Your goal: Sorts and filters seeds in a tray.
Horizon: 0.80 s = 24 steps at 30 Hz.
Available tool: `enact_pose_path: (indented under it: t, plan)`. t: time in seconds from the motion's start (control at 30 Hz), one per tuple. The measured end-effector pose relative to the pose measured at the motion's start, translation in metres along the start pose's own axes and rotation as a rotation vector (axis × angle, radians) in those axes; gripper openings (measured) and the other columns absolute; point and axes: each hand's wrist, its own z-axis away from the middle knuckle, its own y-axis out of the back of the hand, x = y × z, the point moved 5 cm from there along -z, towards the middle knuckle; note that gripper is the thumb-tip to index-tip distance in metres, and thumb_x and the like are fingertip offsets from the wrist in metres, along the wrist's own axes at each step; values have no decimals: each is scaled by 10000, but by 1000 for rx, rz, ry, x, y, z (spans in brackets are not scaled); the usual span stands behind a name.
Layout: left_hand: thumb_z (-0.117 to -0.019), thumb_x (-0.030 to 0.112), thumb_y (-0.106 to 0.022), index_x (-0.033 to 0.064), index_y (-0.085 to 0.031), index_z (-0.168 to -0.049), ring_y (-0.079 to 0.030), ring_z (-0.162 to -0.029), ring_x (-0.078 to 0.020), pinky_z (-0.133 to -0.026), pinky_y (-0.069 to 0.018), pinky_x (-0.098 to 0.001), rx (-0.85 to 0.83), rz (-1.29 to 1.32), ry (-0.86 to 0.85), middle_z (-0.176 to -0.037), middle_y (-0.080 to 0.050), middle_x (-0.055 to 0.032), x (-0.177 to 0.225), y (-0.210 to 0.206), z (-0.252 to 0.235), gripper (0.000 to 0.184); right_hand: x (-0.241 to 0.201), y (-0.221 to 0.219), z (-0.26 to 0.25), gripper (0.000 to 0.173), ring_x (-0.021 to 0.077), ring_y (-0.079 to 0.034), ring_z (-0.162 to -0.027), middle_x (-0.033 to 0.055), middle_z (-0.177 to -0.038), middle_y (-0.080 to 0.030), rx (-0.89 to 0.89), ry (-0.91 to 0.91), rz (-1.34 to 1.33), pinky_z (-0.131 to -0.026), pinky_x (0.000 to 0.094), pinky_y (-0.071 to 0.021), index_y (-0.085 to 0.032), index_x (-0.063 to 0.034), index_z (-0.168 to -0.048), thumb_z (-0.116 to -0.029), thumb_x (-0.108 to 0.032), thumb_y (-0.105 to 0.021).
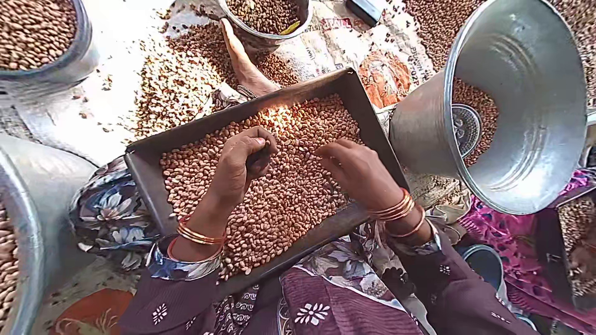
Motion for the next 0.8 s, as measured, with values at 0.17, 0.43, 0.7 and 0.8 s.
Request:
enact_pose_path:
  t: [0.17,0.43,0.7,0.8]
  plan:
    - [-979,140,-396,167,-572,-969,-299,-404,-15,-379,-215,-136,-134,-241,-21,-613,-452,45,0,-2,4,178,49,35,6,241,448,-697,-901,235,-1016,-702,-122,-303,303,-736,632,-532,-686,-37,-1222,-1057,-145,-546]
    - [-960,181,-673,89,-727,-1020,-687,-807,-213,-700,-580,-405,-396,-1143,-219,-915,-676,-68,-48,-37,12,123,52,19,9,190,383,-713,-863,170,-961,-731,-223,-292,219,-727,602,-546,-726,-67,-1143,-966,-129,-701]
    - [-998,170,-640,51,-714,-1018,-694,-774,-286,-624,-570,-452,-323,-1374,-214,-922,-669,-114,-55,-46,11,141,61,22,5,535,461,-687,-917,253,-999,-683,-313,-507,277,-743,627,-529,-558,2,-1355,-1016,-403,-642]
    - [-984,201,-628,55,-714,-1037,-668,-735,-227,-643,-566,-421,-213,-1193,-209,-912,-684,-95,-36,-33,5,177,51,-3,-13,862,456,-678,-975,311,-1313,-552,-385,-486,199,-804,593,-560,-404,95,-1459,-932,-506,-727]
